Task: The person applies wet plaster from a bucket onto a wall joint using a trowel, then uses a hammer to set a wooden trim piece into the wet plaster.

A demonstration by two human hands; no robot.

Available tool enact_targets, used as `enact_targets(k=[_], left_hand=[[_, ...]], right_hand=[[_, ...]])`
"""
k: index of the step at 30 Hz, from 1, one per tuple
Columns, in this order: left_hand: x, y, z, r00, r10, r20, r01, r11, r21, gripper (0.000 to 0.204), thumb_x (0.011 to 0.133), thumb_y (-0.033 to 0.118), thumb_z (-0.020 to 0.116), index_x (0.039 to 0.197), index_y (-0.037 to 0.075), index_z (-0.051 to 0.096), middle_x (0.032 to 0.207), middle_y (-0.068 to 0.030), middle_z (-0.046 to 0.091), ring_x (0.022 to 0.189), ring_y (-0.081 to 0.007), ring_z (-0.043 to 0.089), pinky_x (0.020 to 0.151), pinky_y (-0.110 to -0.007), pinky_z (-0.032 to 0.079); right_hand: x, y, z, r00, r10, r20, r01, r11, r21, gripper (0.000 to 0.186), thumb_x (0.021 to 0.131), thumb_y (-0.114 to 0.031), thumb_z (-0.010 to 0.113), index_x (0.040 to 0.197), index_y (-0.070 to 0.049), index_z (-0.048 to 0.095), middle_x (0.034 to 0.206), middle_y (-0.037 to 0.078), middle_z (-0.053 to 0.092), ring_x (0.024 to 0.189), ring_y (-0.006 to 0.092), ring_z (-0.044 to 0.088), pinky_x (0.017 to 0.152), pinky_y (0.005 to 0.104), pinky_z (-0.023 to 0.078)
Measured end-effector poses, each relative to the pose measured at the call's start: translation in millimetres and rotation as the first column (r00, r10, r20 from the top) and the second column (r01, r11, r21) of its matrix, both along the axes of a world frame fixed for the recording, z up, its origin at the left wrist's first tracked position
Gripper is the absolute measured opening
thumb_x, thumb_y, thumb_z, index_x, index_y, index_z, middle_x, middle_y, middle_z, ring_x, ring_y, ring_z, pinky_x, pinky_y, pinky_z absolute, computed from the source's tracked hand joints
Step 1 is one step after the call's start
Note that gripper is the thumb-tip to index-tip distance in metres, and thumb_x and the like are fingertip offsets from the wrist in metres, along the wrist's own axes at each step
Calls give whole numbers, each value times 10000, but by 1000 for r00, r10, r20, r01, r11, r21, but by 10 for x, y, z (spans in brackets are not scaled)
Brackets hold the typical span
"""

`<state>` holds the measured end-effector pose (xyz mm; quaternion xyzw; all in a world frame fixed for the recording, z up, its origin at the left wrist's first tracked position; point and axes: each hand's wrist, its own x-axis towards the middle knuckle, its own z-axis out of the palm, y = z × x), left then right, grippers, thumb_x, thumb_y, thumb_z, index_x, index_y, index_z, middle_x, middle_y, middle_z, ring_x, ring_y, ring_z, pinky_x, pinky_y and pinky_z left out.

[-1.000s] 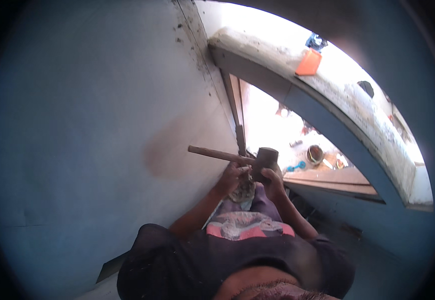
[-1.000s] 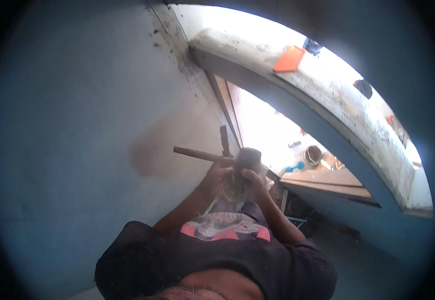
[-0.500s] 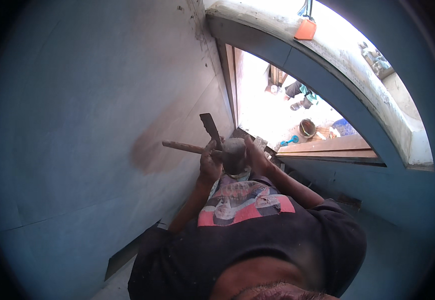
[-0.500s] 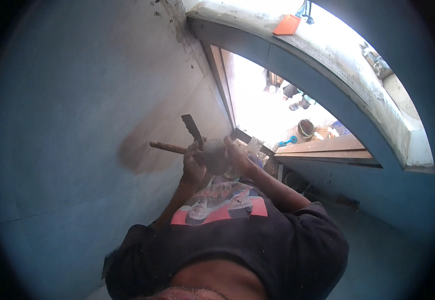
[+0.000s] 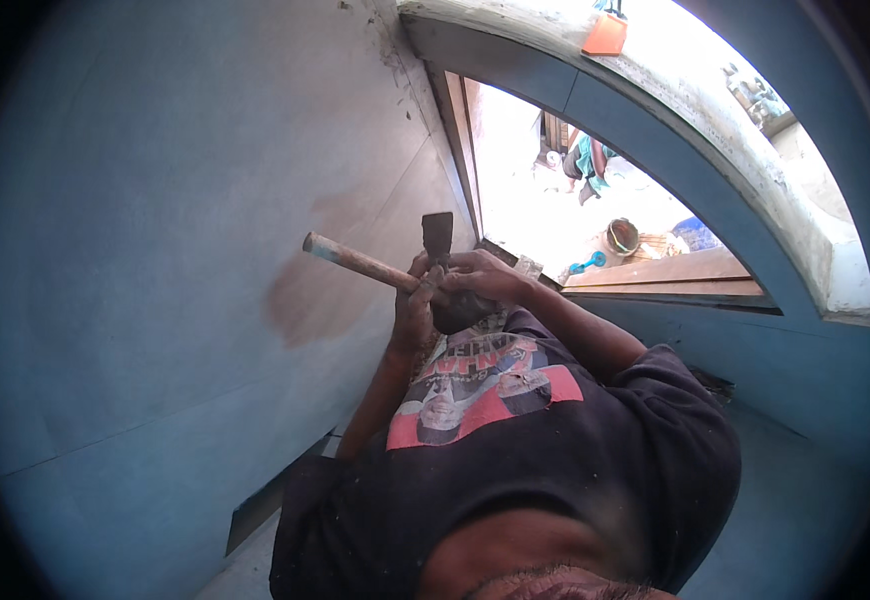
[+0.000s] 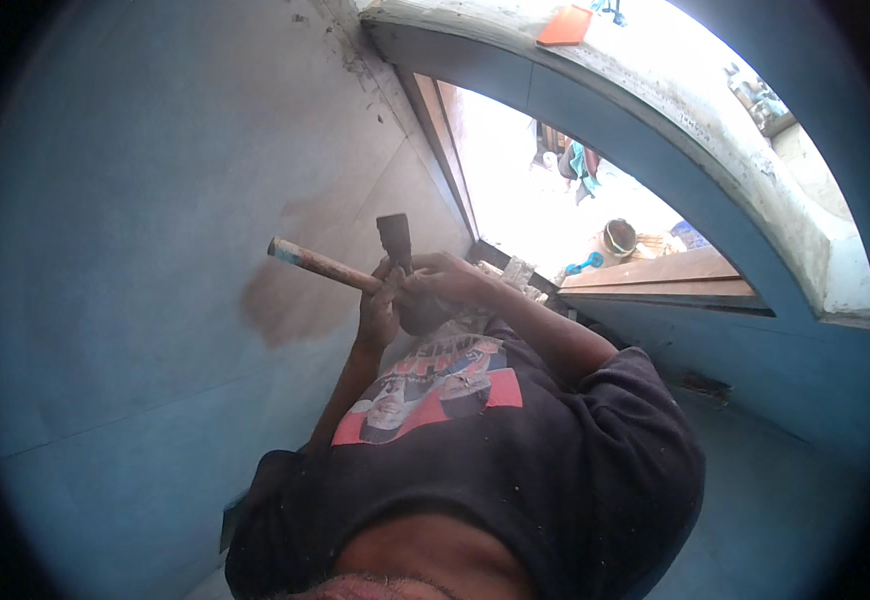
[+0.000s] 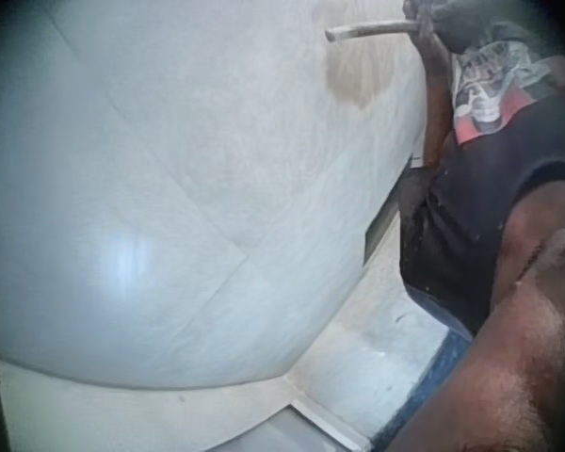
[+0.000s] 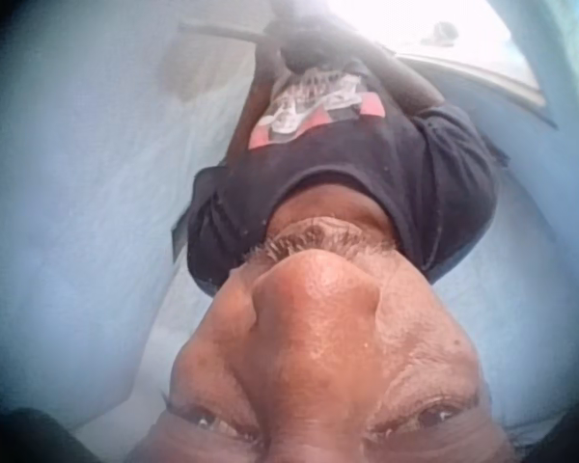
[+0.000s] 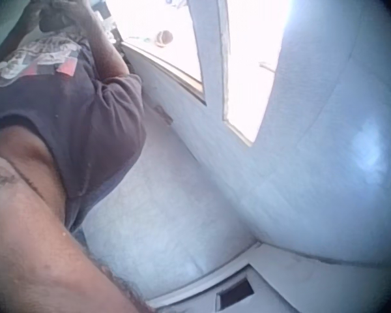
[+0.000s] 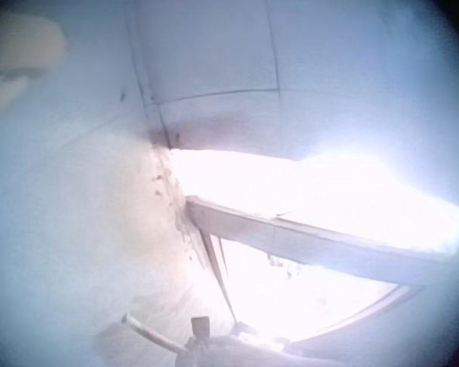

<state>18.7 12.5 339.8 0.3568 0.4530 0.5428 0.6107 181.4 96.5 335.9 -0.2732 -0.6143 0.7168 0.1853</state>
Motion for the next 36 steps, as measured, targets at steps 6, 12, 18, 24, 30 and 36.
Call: enact_targets(k=[6, 12, 18, 24, 30, 36], left_hand=[[10, -39, -93, 964, 162, -212, -149, 986, 75, 521, 1039, 246, 491, 1471, -15, 361, 1289, -120, 595, 1200, -196, 556, 1013, -341, 419], [-149, -301, -177, 936, 295, -192, -307, 951, -37, 463, 1021, 225, 533, 1384, -45, 438, 1221, -151, 635, 1097, -222, 628, 965, -351, 465], [-291, -653, -450, 859, 419, -296, -460, 884, -83, 467, 1006, 282, 558, 1344, -32, 487, 1120, -135, 679, 937, -160, 670, 767, -261, 457], [-368, -987, -589, 787, 489, -377, -568, 812, -134, 462, 1008, 286, 556, 1322, -47, 492, 1087, -121, 695, 883, -152, 679, 700, -237, 444], [-373, -1120, -683, 768, 512, -385, -608, 772, -188, 452, 1010, 279, 557, 1308, -55, 492, 1087, -124, 688, 879, -152, 679, 689, -240, 456], [-345, -1078, -736, 768, 529, -362, -615, 768, -182, 413, 1006, 256, 566, 1276, -52, 507, 1075, -131, 686, 864, -146, 676, 681, -232, 449]], right_hand=[[-158, 328, -222, 932, -360, 37, 361, 916, -173, 292, 969, -253, 536, 1088, 12, 565, 927, 99, 647, 832, 175, 660, 740, 331, 544], [-317, 953, -805, 853, -483, 197, 521, 797, -304, 234, 942, -179, 495, 1098, -12, 539, 904, 115, 631, 730, 196, 649, 623, 325, 553], [-529, 1406, -1179, 795, -565, 220, 603, 704, -374, 180, 922, -175, 518, 1048, -49, 546, 792, 40, 570, 642, 125, 552, 513, 291, 471], [-487, 1572, -841, 749, -568, 342, 603, 798, 6, 208, 891, -221, 582, 971, -36, 629, 780, 29, 589, 615, 103, 515, 512, 288, 423], [-232, 1458, -330, 762, -643, 69, 644, 765, 10, 222, 865, -227, 598, 945, -30, 661, 790, 66, 630, 625, 108, 529, 531, 280, 429], [-240, 1554, -403, 729, -680, 74, 505, 462, -729, 221, 946, -192, 514, 1033, 10, 516, 905, 100, 588, 651, 131, 534, 548, 248, 472]])
